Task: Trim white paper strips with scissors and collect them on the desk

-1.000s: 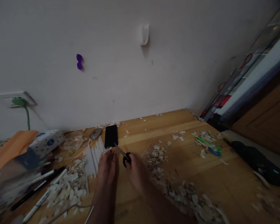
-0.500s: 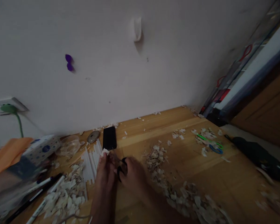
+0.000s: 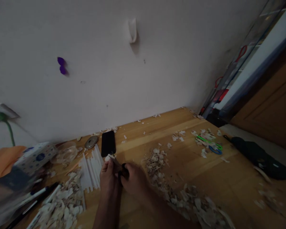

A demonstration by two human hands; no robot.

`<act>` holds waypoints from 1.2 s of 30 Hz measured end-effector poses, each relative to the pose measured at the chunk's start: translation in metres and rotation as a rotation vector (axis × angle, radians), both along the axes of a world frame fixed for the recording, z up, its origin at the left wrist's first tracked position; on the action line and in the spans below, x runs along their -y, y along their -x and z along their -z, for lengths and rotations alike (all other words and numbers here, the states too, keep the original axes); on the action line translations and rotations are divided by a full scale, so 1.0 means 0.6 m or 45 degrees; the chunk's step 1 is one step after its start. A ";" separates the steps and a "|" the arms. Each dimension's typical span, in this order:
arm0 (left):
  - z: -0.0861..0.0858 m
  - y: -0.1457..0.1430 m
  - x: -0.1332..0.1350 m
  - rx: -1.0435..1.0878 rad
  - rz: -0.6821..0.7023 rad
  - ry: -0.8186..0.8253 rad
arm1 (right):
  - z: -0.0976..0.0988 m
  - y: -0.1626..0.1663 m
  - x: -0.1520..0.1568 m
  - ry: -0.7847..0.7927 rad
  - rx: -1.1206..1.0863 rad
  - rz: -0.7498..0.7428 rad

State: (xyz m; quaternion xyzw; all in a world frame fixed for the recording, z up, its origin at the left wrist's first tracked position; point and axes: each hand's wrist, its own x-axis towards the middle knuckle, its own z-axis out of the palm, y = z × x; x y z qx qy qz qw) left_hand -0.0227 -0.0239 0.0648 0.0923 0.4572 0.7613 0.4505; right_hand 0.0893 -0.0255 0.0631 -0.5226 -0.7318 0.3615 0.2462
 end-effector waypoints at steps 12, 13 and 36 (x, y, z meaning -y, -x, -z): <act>-0.010 -0.002 -0.002 0.048 -0.033 -0.015 | 0.005 0.000 -0.003 -0.032 0.015 0.012; -0.011 -0.002 -0.002 0.039 -0.037 -0.008 | 0.005 0.000 -0.002 -0.043 0.012 0.015; -0.011 -0.009 -0.004 0.017 -0.213 0.017 | 0.014 0.006 -0.004 -0.062 0.097 0.023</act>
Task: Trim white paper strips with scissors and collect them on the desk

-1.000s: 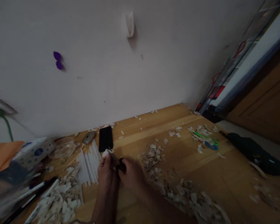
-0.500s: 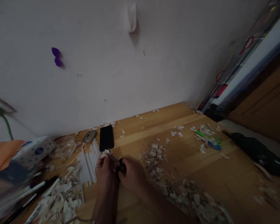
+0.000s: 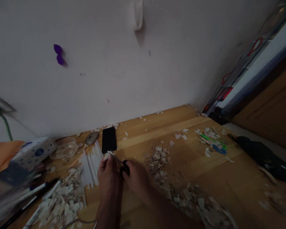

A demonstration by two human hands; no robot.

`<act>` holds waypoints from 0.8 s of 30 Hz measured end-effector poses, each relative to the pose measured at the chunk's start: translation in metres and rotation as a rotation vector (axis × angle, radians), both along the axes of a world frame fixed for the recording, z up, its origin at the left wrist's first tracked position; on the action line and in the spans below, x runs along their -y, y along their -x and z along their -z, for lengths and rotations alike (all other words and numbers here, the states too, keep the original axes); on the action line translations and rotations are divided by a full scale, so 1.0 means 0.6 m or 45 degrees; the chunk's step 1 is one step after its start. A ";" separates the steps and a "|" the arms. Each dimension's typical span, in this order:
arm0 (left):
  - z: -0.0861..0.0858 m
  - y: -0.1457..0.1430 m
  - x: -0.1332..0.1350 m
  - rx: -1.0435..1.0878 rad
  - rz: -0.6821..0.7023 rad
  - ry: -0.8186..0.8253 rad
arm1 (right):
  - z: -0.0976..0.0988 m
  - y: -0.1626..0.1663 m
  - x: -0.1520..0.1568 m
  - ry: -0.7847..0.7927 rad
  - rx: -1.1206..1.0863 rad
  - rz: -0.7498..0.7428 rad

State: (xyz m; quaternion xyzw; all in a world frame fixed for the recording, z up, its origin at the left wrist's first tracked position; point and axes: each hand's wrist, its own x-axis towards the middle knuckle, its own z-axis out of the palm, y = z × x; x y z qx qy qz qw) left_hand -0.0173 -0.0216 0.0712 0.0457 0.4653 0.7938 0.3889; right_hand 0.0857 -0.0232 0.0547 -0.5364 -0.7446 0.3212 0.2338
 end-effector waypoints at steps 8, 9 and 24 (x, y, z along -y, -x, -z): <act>0.003 -0.001 0.002 -0.063 0.039 -0.056 | 0.003 -0.001 0.000 -0.007 -0.031 -0.003; 0.002 -0.002 0.003 -0.077 0.044 -0.058 | 0.003 -0.001 0.001 -0.016 -0.045 0.000; -0.006 -0.004 0.008 -0.154 0.170 0.029 | -0.002 -0.003 0.002 -0.029 -0.074 0.046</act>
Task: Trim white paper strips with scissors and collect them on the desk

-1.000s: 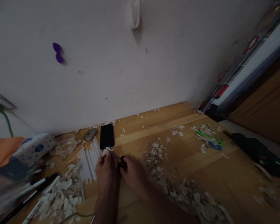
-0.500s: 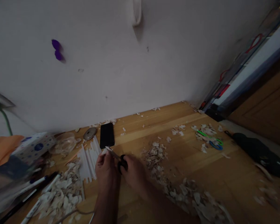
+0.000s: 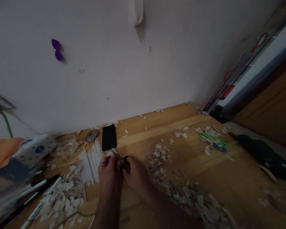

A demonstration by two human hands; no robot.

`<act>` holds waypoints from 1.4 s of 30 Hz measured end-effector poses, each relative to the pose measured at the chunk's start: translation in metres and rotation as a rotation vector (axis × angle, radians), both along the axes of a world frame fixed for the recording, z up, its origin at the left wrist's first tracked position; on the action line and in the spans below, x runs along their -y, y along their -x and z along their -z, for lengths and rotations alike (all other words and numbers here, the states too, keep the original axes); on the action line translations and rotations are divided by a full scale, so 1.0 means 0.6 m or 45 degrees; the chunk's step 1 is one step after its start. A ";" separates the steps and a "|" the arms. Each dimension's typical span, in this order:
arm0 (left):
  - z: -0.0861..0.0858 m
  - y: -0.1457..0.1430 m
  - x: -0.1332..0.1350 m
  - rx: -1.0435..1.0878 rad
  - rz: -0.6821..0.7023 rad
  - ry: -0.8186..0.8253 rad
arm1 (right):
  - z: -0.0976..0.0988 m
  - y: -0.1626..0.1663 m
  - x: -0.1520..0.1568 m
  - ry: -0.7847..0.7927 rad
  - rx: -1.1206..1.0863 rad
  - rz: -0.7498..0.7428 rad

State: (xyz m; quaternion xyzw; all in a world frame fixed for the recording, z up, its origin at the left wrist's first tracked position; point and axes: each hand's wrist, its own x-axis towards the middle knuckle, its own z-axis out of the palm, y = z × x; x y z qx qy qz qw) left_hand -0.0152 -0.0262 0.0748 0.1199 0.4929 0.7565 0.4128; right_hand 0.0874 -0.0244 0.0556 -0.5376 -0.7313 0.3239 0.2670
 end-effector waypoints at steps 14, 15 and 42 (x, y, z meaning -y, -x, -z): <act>-0.014 0.023 0.004 -0.040 0.136 0.012 | -0.013 -0.003 0.004 -0.023 -0.034 -0.020; -0.016 0.022 0.005 -0.039 0.147 -0.002 | -0.013 -0.003 0.004 -0.017 -0.029 -0.025; -0.001 0.039 0.000 -0.057 0.202 -0.003 | -0.004 -0.004 -0.001 0.007 -0.012 -0.051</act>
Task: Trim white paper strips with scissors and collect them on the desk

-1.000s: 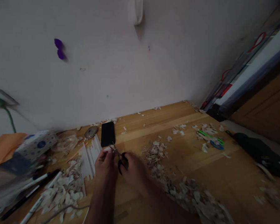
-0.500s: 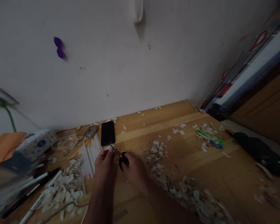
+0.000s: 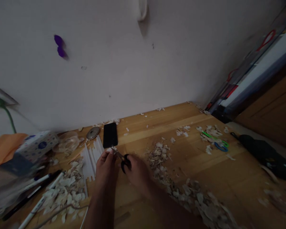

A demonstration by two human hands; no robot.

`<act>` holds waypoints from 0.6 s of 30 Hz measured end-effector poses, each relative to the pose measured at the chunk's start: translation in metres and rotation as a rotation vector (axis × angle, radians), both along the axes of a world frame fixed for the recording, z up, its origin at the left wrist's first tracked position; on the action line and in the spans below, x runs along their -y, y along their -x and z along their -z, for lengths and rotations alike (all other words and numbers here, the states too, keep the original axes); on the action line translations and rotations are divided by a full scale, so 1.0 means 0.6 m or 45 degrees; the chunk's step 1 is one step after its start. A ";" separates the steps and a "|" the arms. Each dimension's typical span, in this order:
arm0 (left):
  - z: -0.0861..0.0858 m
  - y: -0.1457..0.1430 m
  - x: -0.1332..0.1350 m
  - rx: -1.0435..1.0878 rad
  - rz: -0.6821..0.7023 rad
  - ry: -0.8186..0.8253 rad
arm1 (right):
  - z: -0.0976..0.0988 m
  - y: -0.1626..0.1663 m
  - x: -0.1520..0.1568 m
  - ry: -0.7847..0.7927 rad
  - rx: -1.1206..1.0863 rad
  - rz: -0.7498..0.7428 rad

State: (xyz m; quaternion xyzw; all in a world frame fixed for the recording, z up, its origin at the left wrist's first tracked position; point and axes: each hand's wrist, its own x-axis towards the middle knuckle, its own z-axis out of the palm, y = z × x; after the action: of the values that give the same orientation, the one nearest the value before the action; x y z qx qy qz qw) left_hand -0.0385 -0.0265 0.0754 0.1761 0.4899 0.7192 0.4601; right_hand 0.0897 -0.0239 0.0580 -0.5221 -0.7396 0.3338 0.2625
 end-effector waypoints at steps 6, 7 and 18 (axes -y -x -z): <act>0.000 -0.008 0.003 0.160 0.048 -0.015 | 0.001 0.002 0.001 -0.021 0.012 0.015; -0.002 -0.004 0.004 0.122 0.052 0.008 | 0.000 0.002 0.001 -0.026 0.012 0.013; 0.001 0.004 0.006 0.282 0.162 -0.003 | 0.012 0.003 0.002 -0.060 0.078 0.025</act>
State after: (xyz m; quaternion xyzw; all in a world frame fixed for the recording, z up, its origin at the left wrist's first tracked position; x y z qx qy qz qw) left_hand -0.0407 -0.0298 0.0746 0.1270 0.4232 0.7041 0.5559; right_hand 0.0877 -0.0254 0.0510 -0.5330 -0.7499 0.2975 0.2553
